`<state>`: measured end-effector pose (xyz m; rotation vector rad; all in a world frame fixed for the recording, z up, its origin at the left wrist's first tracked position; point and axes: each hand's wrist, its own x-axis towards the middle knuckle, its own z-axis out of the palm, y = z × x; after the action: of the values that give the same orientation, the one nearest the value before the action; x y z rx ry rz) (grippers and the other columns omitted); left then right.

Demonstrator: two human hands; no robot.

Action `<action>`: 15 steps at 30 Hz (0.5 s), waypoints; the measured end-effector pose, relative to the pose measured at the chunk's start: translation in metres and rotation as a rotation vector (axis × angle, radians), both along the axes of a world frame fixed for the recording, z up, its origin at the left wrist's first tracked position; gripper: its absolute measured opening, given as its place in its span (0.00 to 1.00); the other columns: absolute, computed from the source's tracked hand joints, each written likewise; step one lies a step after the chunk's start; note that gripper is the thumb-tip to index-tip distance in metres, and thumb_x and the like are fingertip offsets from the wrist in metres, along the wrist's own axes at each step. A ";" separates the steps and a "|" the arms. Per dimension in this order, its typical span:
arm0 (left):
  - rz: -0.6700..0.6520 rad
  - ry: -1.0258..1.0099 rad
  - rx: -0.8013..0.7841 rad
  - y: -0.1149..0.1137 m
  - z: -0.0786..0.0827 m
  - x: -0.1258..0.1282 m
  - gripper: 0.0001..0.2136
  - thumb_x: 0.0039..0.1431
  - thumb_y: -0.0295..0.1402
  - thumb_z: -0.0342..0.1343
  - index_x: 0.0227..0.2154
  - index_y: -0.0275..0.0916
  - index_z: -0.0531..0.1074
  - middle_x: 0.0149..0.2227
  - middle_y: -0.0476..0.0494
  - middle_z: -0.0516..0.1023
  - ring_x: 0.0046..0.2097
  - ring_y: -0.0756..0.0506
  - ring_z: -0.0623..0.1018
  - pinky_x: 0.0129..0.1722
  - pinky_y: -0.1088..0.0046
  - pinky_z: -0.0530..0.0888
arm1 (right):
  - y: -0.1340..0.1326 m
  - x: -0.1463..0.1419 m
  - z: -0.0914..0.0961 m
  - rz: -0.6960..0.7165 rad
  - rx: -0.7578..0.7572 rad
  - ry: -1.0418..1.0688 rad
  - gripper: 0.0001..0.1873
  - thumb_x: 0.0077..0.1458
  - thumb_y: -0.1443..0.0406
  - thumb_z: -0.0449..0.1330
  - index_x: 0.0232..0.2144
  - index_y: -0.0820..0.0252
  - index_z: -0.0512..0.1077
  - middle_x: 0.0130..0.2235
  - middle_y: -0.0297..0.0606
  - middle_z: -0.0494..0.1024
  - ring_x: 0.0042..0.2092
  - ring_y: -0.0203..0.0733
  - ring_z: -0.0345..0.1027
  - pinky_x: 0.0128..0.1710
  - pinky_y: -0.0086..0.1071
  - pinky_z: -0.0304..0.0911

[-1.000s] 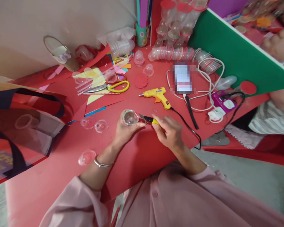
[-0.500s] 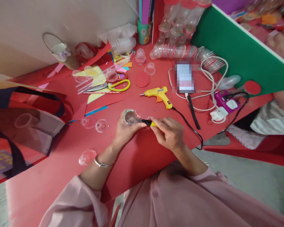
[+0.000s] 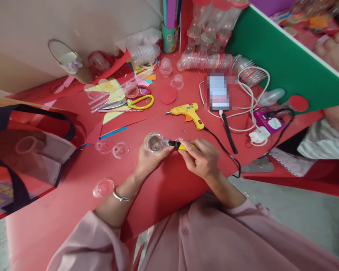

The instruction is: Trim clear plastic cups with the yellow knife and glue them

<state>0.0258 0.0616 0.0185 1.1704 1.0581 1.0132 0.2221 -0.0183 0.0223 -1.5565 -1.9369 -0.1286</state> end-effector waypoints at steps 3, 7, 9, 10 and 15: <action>-0.006 -0.031 0.023 0.002 -0.002 0.000 0.32 0.36 0.44 0.83 0.41 0.40 0.71 0.32 0.51 0.78 0.32 0.50 0.77 0.36 0.73 0.75 | 0.001 0.002 0.000 0.003 0.010 0.051 0.20 0.69 0.62 0.62 0.61 0.54 0.76 0.39 0.38 0.84 0.39 0.42 0.74 0.42 0.36 0.64; -0.014 -0.062 0.052 0.006 -0.005 -0.002 0.38 0.29 0.43 0.85 0.43 0.41 0.71 0.36 0.50 0.80 0.35 0.49 0.78 0.39 0.72 0.75 | 0.002 0.003 0.000 0.030 0.024 0.108 0.18 0.69 0.63 0.61 0.59 0.57 0.78 0.38 0.39 0.84 0.38 0.41 0.75 0.41 0.35 0.65; -0.016 -0.064 0.053 0.007 -0.005 -0.002 0.37 0.30 0.41 0.85 0.43 0.41 0.71 0.37 0.50 0.80 0.35 0.50 0.78 0.37 0.74 0.75 | 0.003 0.002 0.000 0.052 0.008 0.097 0.18 0.69 0.63 0.62 0.58 0.57 0.79 0.38 0.38 0.85 0.38 0.41 0.75 0.41 0.35 0.64; -0.016 -0.064 0.054 0.007 -0.005 -0.002 0.36 0.31 0.40 0.85 0.43 0.41 0.71 0.37 0.50 0.80 0.34 0.51 0.77 0.37 0.74 0.74 | 0.003 0.001 0.000 0.057 -0.001 0.090 0.17 0.69 0.62 0.62 0.57 0.57 0.79 0.37 0.38 0.85 0.38 0.41 0.74 0.41 0.35 0.64; -0.020 -0.061 0.043 0.007 -0.004 -0.001 0.34 0.34 0.40 0.84 0.42 0.41 0.71 0.36 0.50 0.80 0.34 0.51 0.78 0.36 0.74 0.75 | 0.004 0.001 0.001 0.049 -0.015 0.080 0.16 0.69 0.63 0.62 0.56 0.58 0.79 0.37 0.37 0.84 0.38 0.41 0.74 0.41 0.35 0.64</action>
<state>0.0243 0.0688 0.0149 1.1748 0.9793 1.0543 0.2227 -0.0143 0.0229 -1.5004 -1.9158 -0.0309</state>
